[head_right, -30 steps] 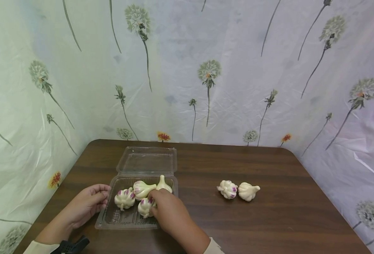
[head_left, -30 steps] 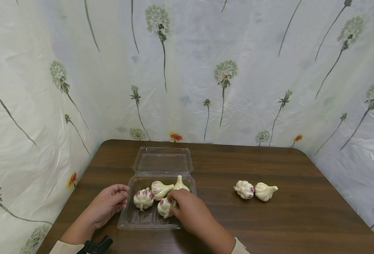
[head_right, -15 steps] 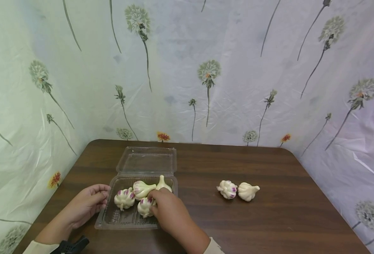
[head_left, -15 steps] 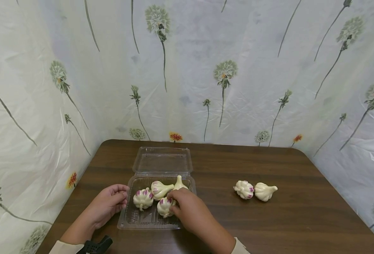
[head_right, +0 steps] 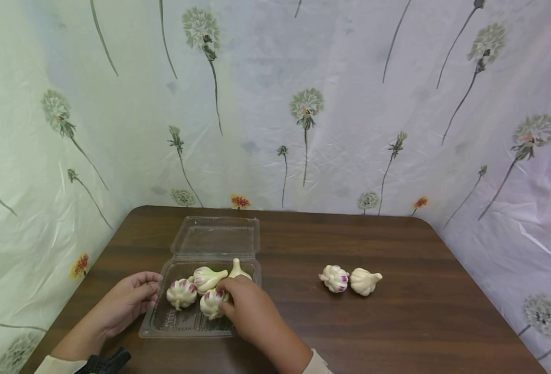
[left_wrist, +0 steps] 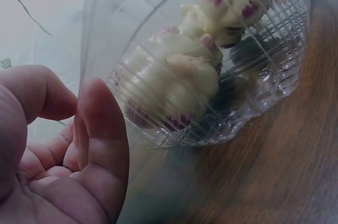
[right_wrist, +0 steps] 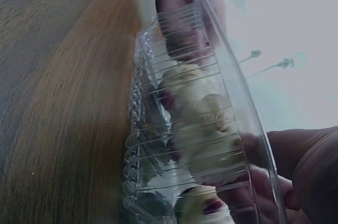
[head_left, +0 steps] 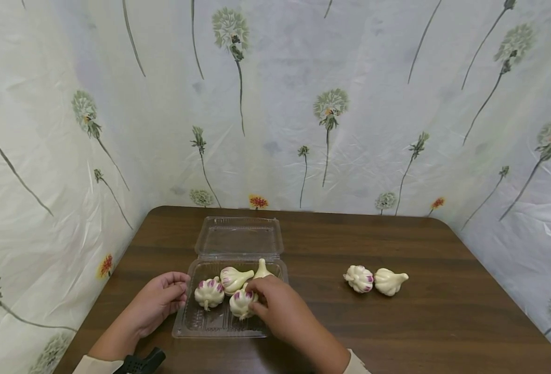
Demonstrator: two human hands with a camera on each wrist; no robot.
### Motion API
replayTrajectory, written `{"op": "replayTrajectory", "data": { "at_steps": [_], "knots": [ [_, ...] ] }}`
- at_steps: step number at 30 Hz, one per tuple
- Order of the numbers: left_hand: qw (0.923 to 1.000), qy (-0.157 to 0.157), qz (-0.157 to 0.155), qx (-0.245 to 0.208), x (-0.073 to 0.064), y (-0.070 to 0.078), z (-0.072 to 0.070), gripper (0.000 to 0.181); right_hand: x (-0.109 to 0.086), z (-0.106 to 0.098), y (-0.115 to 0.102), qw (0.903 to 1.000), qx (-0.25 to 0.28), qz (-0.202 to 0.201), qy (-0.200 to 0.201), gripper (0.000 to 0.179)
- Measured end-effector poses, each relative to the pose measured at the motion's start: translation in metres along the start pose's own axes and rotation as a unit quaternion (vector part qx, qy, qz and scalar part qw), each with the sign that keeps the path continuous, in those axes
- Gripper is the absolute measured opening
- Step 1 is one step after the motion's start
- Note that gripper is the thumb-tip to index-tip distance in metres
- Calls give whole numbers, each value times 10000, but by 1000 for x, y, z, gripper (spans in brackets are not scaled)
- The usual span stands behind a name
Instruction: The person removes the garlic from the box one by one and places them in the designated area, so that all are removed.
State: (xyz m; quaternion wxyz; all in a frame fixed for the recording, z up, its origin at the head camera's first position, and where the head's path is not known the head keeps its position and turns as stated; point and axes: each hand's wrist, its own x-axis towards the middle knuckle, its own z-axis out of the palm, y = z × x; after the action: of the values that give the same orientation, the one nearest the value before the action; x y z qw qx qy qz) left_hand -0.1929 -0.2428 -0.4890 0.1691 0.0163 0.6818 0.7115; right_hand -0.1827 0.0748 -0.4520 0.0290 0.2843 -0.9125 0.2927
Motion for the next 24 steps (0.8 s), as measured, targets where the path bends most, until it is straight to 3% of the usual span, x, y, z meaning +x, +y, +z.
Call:
{"op": "replayTrajectory", "data": {
  "at_steps": [16, 24],
  "knots": [
    [10000, -28, 48, -10, 2, -2, 0, 39, -11, -4, 3, 9940, 1026, 368, 46, 17],
    [10000, -13, 24, 18, 0, -1, 0, 40, -15, -3, 4, 9909, 1184, 391, 504, 13]
  ]
}}
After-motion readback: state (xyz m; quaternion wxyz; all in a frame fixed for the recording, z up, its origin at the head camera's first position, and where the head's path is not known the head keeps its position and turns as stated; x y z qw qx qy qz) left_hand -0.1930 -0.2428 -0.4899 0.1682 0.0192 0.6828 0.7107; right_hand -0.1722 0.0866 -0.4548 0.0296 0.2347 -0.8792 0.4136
